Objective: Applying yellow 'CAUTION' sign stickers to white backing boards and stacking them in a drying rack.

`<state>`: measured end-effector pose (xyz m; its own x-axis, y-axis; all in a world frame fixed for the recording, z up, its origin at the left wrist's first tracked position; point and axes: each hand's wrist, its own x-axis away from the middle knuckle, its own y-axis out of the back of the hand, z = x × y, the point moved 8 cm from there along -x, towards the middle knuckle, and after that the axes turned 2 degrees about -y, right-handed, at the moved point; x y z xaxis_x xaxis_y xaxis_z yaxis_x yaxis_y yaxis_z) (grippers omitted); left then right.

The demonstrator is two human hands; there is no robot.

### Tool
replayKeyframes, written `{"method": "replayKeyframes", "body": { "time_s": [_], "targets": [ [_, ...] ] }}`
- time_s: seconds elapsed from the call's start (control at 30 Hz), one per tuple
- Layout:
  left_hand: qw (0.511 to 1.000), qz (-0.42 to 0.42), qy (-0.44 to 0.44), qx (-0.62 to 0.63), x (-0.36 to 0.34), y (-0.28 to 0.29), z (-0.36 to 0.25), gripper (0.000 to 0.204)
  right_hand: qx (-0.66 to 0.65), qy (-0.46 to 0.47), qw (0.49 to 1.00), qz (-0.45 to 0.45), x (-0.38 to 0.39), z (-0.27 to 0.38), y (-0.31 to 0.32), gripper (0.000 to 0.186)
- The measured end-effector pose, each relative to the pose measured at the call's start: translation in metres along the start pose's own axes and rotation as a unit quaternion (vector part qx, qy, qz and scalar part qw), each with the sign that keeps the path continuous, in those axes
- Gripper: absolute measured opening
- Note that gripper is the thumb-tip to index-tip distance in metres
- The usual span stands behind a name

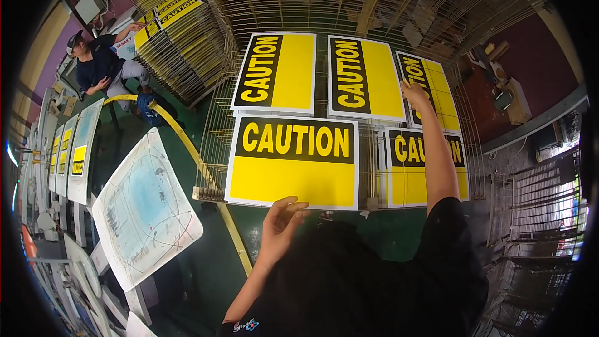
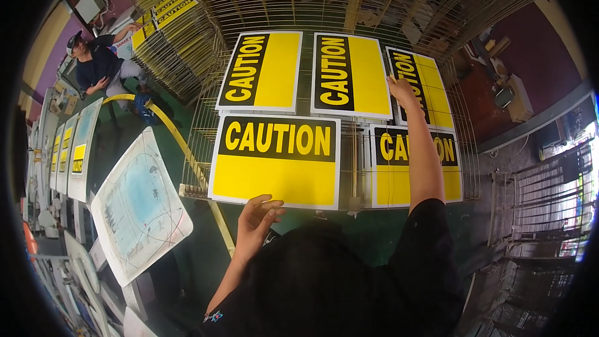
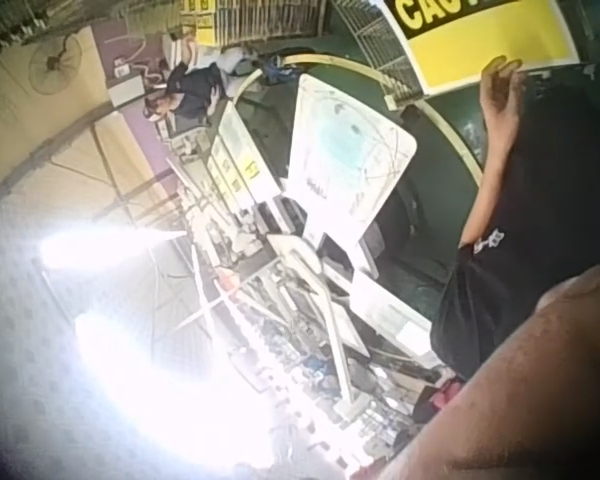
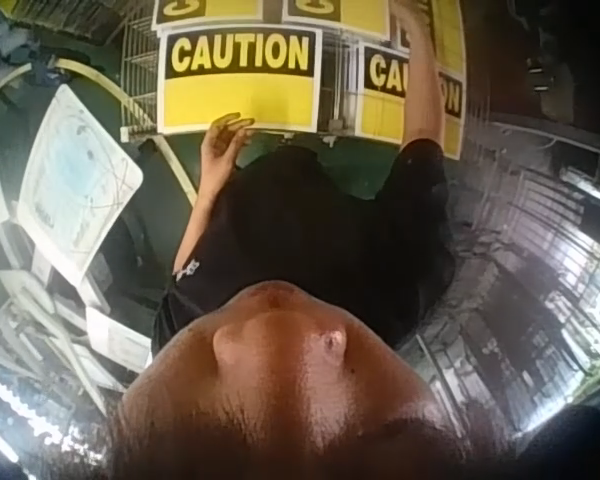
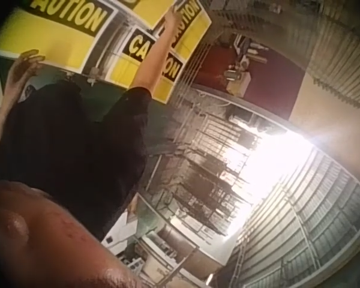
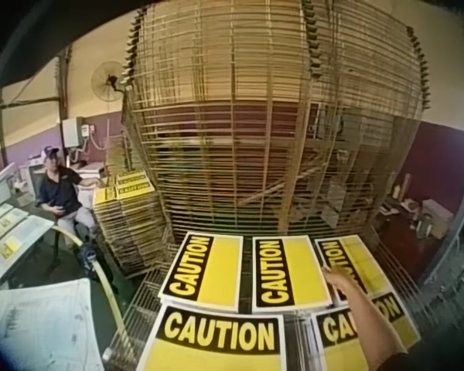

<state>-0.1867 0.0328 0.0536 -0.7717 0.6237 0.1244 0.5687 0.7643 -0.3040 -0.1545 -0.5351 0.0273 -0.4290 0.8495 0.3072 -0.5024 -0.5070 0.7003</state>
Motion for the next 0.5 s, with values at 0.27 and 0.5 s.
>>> {"method": "replayKeyframes", "body": {
  "time_s": [0.27,0.5],
  "targets": [
    [1.0,0.014,0.004,-0.003,-0.004,-0.002,0.0,0.032,0.187,0.154,0.954,-0.175,0.026,0.015,0.033,0.055],
    [1.0,-0.023,-0.007,0.012,-0.002,0.016,-0.004,0.031,-0.043,0.245,0.968,0.02,0.207,0.073,-0.024,0.036]
  ]
}}
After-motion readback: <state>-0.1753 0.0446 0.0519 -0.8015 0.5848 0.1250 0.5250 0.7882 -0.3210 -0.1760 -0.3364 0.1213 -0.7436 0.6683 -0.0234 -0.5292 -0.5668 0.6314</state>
